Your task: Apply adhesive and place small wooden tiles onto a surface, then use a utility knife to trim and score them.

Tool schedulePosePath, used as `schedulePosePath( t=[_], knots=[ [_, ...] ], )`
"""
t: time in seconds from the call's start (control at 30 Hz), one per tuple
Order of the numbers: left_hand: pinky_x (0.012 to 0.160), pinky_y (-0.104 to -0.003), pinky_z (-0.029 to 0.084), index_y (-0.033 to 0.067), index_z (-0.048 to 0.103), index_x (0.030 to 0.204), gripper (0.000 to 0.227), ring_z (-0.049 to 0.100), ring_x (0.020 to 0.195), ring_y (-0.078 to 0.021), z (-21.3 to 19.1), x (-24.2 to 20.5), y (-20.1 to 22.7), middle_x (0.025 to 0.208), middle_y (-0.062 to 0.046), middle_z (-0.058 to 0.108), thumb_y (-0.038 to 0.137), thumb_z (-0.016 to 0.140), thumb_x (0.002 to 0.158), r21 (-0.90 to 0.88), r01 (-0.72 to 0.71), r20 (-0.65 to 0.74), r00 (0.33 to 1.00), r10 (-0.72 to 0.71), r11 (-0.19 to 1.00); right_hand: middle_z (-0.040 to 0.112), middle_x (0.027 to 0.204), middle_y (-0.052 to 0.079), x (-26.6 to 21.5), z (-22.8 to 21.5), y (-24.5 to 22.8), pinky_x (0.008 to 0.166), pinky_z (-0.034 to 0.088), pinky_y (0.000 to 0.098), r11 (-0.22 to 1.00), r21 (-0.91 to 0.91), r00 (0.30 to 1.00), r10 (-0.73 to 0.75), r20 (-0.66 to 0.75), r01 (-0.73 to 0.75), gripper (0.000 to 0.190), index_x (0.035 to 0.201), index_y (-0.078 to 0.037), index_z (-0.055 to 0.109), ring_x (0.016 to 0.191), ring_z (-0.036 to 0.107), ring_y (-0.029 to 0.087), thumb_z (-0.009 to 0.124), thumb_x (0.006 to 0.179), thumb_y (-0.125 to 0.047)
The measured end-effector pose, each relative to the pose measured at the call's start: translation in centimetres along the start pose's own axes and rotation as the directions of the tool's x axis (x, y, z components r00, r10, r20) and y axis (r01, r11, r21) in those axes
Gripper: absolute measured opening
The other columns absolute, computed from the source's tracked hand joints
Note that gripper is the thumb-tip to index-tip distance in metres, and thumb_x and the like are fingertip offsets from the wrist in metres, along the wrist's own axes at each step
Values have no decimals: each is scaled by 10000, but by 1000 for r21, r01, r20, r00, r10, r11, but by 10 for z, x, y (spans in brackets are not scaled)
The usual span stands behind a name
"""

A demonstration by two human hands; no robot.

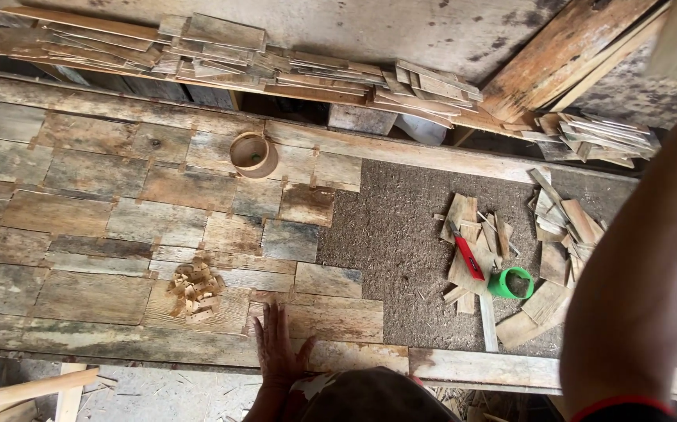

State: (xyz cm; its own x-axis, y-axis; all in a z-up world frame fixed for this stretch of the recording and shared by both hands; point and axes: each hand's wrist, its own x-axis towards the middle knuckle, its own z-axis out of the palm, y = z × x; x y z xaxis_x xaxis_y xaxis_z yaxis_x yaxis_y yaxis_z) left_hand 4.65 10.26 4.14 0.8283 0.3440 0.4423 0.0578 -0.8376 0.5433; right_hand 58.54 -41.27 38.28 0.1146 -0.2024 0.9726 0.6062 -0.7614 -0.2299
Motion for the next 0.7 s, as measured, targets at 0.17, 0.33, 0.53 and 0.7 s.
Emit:
schedulePosePath(
  t=[0.17, 0.33, 0.53, 0.7],
  knots=[
    [1181, -533, 371, 5, 511, 1454, 699, 425, 1458, -420, -14, 57, 49, 1562, -263, 460, 462, 677, 952, -238, -31, -141, 990, -3, 971, 662, 1101, 160, -42, -69, -266, 805, 603, 351, 978, 133, 986, -155, -58, 161, 282, 1169, 75, 611, 974, 675, 260, 528, 1183, -194],
    [947, -391, 603, 56, 670, 1306, 427, 742, 1090, -235, -15, 128, 117, 1214, -146, 752, 359, 610, 1011, -819, 311, 253, 950, -183, 482, 597, 1129, 77, -168, -132, -346, 883, 505, 318, 969, 180, 961, 119, 249, -167, 201, 1222, -3, 578, 978, 568, 190, 510, 1190, -189],
    [824, -324, 642, 73, 720, 1237, 307, 737, 851, -144, 10, 143, 157, 968, -79, 745, 301, 614, 1061, -887, 442, 415, 889, -194, 130, 566, 1196, 54, -283, -177, -367, 985, 486, 254, 750, 329, 778, 372, 507, -573, 124, 1244, -29, 576, 1066, 544, 157, 547, 1125, -51],
    [618, -287, 654, 69, 713, 1104, 172, 704, 677, -112, 49, 132, 138, 832, -34, 739, 191, 663, 994, -849, 528, 501, 821, -273, 29, 619, 1164, 42, -314, -193, -347, 970, 509, 242, 595, 202, 563, 518, 644, -778, 234, 1279, -7, 567, 1063, 606, 125, 596, 1047, -25]
  ],
)
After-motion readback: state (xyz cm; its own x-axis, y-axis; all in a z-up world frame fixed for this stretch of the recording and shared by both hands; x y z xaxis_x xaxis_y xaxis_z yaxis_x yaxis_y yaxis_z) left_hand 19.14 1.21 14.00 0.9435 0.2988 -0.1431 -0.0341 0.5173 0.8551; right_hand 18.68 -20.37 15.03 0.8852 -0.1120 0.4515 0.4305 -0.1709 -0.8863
